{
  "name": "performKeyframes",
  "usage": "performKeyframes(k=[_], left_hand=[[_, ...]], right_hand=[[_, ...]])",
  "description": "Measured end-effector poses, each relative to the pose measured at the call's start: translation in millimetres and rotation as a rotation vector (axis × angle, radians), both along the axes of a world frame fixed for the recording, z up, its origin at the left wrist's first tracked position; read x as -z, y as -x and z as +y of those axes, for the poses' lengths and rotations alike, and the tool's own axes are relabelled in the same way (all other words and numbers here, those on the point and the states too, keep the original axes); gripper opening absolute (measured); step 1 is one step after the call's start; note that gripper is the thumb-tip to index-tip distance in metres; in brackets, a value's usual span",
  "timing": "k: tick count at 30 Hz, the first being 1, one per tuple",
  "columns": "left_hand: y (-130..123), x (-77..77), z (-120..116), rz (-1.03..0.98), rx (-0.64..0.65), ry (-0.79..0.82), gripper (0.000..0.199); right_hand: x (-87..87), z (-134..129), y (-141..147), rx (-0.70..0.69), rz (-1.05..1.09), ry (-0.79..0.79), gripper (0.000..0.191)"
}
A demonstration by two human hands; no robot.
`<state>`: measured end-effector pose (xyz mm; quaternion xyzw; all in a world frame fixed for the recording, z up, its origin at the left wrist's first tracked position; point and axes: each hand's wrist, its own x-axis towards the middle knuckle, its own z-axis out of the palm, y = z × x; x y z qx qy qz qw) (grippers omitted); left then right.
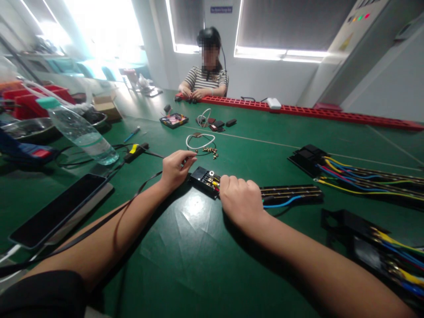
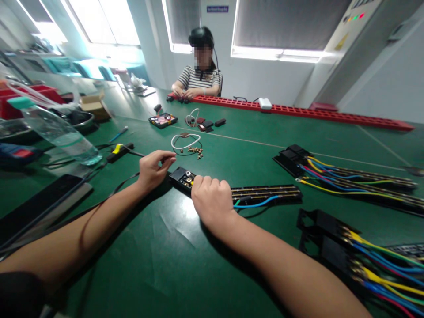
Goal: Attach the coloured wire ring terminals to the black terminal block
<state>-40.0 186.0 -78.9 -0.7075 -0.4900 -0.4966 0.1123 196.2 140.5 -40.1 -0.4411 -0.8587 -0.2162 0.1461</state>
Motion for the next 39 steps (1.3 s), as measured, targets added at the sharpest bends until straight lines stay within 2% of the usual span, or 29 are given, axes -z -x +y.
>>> performKeyframes(k=[10,16,26,39], left_hand=[[-11.9,-3.6,-4.3,0.076,0.053,-0.1,0.012],[-18.9,-6.7,-8.8,0.153,0.143,-0.163,0.012],[-21.5,-3.7,-10.5,0.163,0.218,-0.11,0.013],[-20.5,-4.6,-9.3,0.195,0.167,-0.055,0.018]], right_hand=[[-1.9,-1.2,0.0,-0.009,-0.015,0.09,0.021],[-2.1,-0.6,0.1,-0.013,-0.016,0.088,0.021],[-3.6,-1.9,0.6,0.0,-0.018,0.117,0.025],[-5.5,-2.3,-0.1,-0.018,-0.015,0.106,0.026]])
